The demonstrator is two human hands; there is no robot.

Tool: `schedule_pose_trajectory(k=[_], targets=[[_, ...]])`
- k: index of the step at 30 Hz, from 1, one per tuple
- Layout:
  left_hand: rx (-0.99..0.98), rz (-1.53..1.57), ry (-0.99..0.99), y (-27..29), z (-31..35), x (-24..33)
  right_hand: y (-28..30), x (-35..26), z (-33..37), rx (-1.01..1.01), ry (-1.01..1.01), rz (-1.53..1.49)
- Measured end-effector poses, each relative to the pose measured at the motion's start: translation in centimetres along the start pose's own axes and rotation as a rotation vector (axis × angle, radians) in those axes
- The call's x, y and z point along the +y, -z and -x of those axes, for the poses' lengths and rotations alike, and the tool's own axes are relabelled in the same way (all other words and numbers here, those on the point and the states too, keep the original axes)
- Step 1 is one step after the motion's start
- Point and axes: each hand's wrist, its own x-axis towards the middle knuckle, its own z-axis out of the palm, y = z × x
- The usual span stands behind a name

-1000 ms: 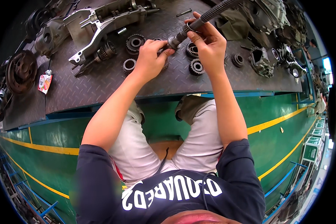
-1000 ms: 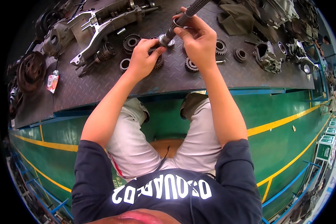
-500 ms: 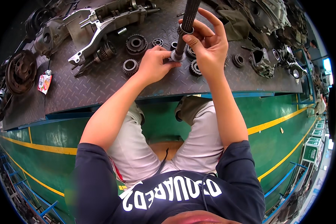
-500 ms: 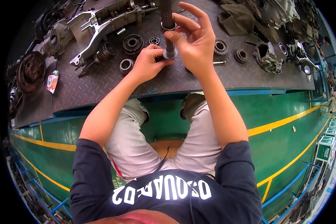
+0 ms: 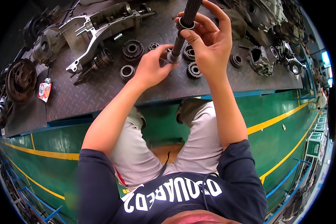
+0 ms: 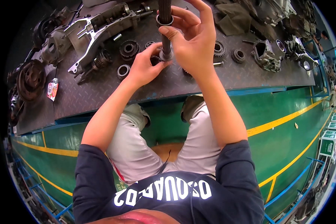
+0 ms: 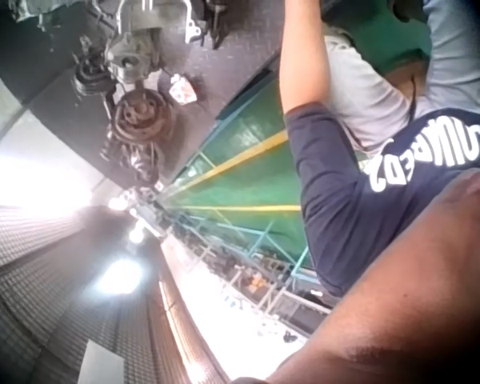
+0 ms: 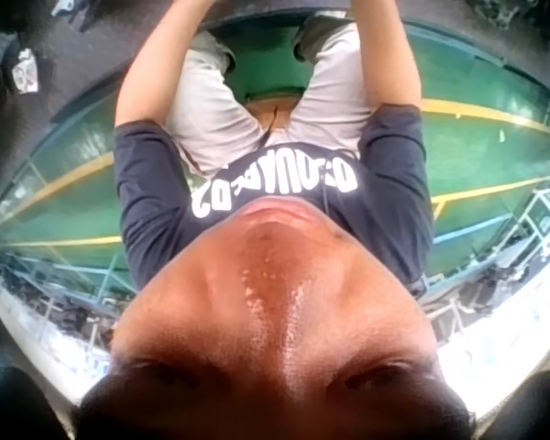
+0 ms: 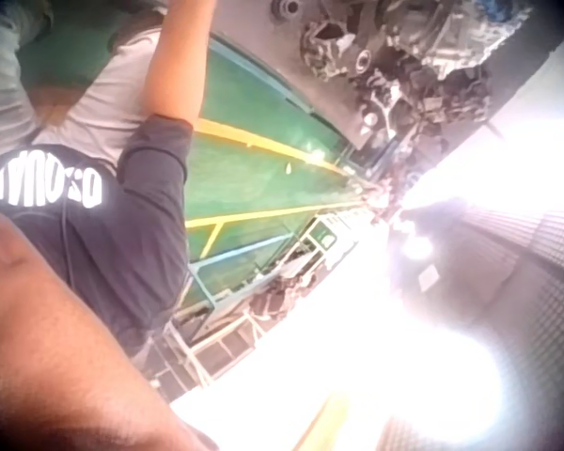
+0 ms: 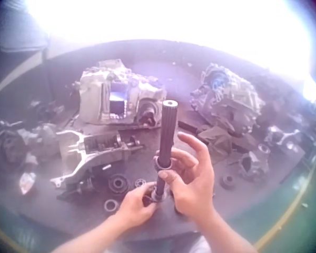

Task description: The person disassembles transmission components by sliding gears, bearings, and rings onto and off a shaft by hand, then organizes the disassembled parts across the workbench.

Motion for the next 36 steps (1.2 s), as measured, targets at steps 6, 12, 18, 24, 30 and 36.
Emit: schedule_pose_trajectory(k=[6, 12, 18, 24, 30, 36], targets=[[-0.006, -0.146, -0.129, 0.0, -0.5, -0.4, 4.1, 2.2, 0.7, -0.310, -0.227, 0.314], [0.021, -0.214, -0.143, 0.5, -0.4, -0.4, 6.3, 3.4, 1.2, -0.558, -0.228, 0.572], [0.004, -0.137, -0.097, 0.0, -0.5, 0.2, 5.1, 3.5, 1.2, -0.482, -0.213, 0.449], [0.008, -0.152, -0.087, -0.2, -0.3, -0.1, 5.0, 3.5, 1.2, -0.407, -0.315, 0.414], [-0.049, -0.388, -0.025, -0.4, -0.5, -0.9, 4.7, 3.9, 1.3, -0.394, -0.213, 0.498], [0.052, -0.441, -0.091, -0.4, -0.5, -0.5, 3.7, 4.0, 0.7, -0.294, -0.199, 0.541]])
